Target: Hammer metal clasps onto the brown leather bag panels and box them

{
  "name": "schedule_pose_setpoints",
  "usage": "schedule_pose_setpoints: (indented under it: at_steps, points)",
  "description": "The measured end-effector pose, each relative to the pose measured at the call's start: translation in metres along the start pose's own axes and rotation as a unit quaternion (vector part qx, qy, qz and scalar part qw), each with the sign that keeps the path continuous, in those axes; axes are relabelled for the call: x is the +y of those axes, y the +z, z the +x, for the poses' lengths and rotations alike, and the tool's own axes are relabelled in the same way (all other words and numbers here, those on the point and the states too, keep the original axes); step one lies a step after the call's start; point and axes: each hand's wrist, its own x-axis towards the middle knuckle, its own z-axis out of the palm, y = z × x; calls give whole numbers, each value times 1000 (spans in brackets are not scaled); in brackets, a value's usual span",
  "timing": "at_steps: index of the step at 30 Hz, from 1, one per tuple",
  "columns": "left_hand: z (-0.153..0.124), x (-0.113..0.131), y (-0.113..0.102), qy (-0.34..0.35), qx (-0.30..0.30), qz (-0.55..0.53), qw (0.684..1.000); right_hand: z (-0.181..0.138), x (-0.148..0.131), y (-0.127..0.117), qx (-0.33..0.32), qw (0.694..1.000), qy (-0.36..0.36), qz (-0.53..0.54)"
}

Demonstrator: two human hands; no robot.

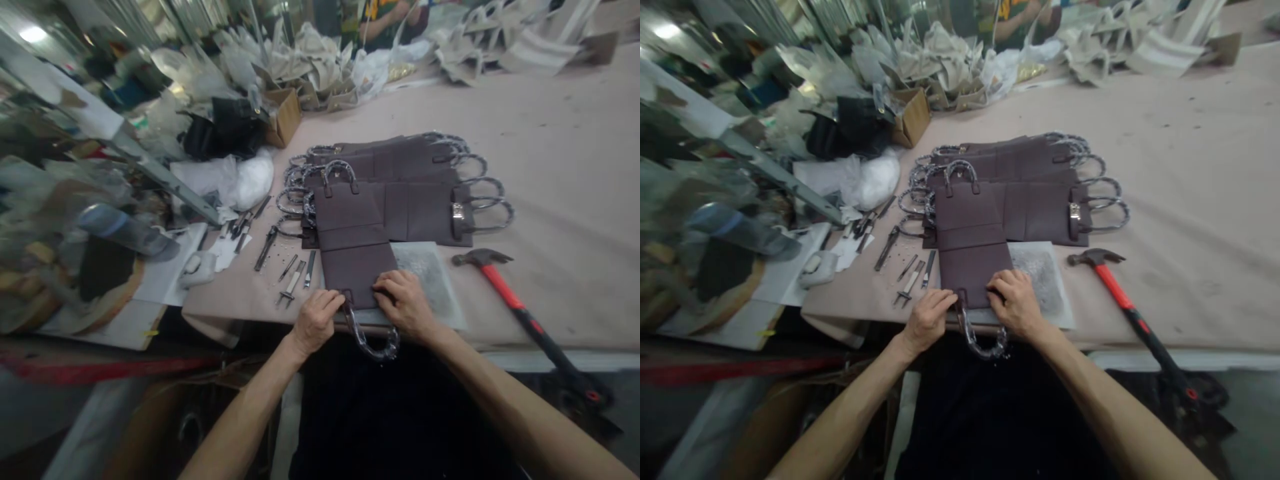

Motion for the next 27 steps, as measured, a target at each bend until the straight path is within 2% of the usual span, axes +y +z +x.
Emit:
schedule_pose_setpoints:
  at_steps: [2,5,7,9,13,17,20,27]
  points:
    - [-4,-10,-7,-52,33,11,998,0,6,4,9,1000,-7,14]
    - [-6,-38,-26,-202,84,74,973,-1,14,6,15,999,-15,27]
    - [-1,-58,-40,-310,80,111,941,-1,15,6,19,999,-13,25]
    - [11,-71,-49,-375,38,123,918,0,13,5,20,1000,-10,21]
    - [46,-68,-46,-380,-106,113,912,1,11,6,28,999,-9,21]
    - [76,-53,-29,-407,-235,155,869,0,12,9,44,999,-19,22]
    - [88,-52,-22,-409,-266,171,856,-1,11,9,41,999,-13,18]
    - [95,-57,-26,-429,-272,159,847,-2,8,11,56,998,-14,11]
